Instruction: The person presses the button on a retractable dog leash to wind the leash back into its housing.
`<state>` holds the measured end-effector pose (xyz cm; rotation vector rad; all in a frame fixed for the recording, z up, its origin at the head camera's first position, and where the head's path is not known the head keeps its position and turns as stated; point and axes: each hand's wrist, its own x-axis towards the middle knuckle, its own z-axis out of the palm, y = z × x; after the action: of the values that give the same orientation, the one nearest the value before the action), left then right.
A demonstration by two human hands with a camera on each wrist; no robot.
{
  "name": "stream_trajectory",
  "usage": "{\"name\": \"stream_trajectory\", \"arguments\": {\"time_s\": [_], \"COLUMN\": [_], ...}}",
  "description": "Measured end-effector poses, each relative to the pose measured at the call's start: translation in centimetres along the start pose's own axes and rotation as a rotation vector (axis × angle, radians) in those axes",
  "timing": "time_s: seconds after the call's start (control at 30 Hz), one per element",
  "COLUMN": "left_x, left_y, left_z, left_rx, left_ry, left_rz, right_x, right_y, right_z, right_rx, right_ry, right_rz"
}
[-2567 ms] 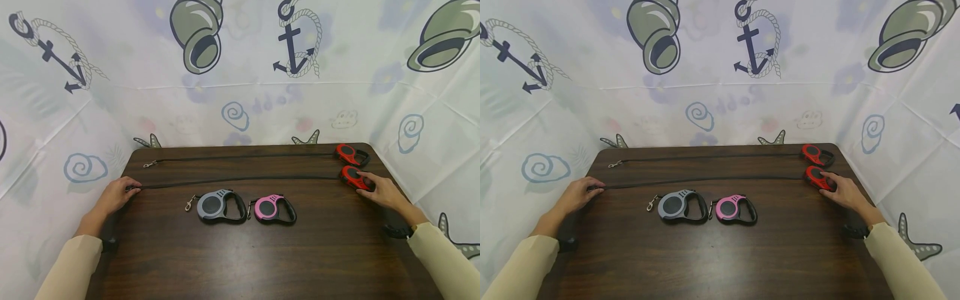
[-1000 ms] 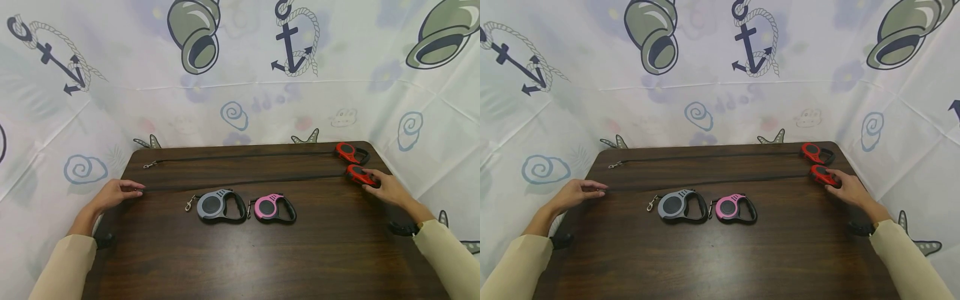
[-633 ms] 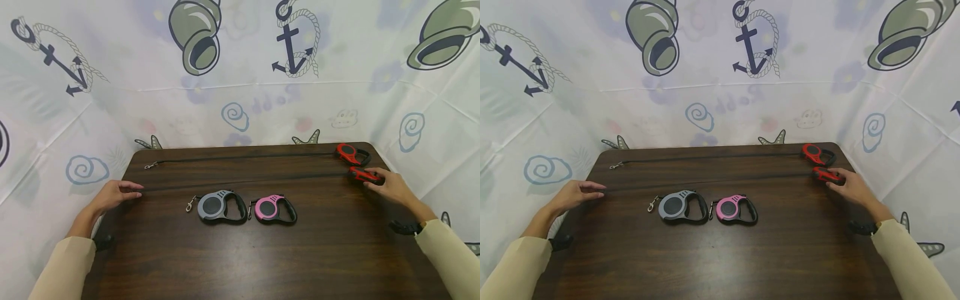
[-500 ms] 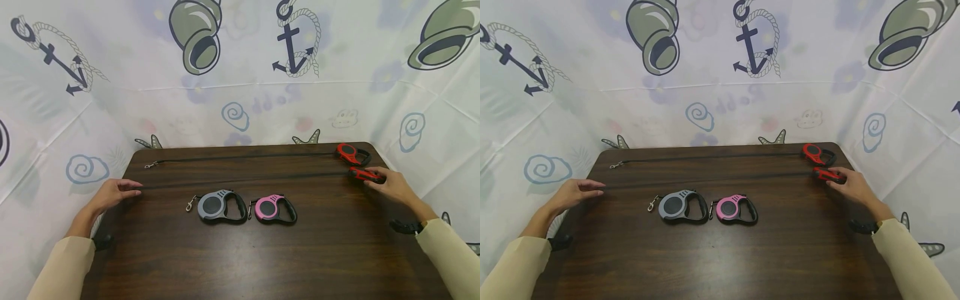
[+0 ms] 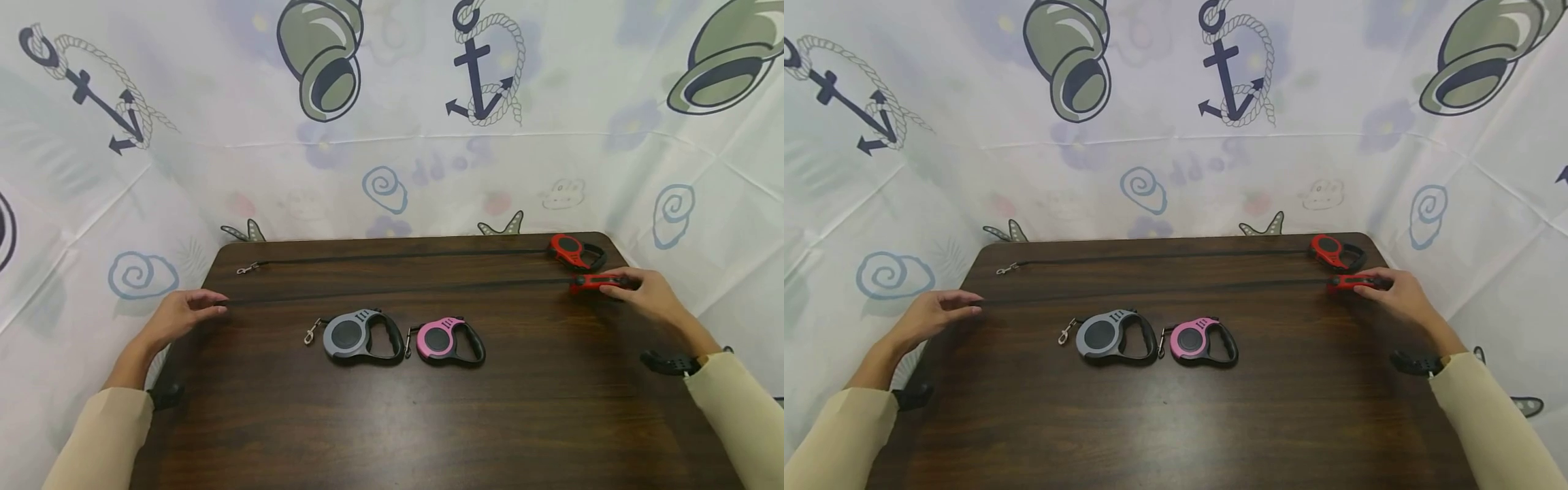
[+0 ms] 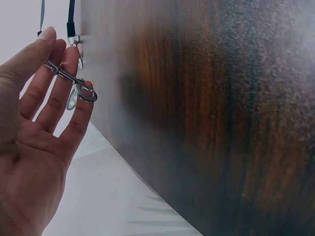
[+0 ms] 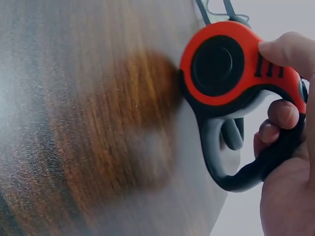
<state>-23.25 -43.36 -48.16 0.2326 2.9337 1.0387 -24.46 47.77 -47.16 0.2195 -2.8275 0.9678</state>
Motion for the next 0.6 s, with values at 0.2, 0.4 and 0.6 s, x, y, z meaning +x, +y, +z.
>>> {"name": "stream_trajectory", "arguments": {"time_s": [0.2,0.4,0.6], "left_x": [-0.4,-0.7,-0.6], "left_y": [-0.1,-0.2,-0.4], "left_z": [-0.2,-0.4,-0.6], "left_rx": [0.006,-0.009,0.013], "left_ry": [0.011,0.016,0.033], "left_rz": [0.002,0.024,0.019], "right_x": [0.0,-0.1,0.1], "right_y": [0.1,0.7,0.6], "right_z": [-0.6,-1.3,-1.7], "right_rx": [0.084,0.173,0.695], "right_ry": [-0.080,-0.158,-0.237], "right_rz": [0.057,0.066,0.043]}}
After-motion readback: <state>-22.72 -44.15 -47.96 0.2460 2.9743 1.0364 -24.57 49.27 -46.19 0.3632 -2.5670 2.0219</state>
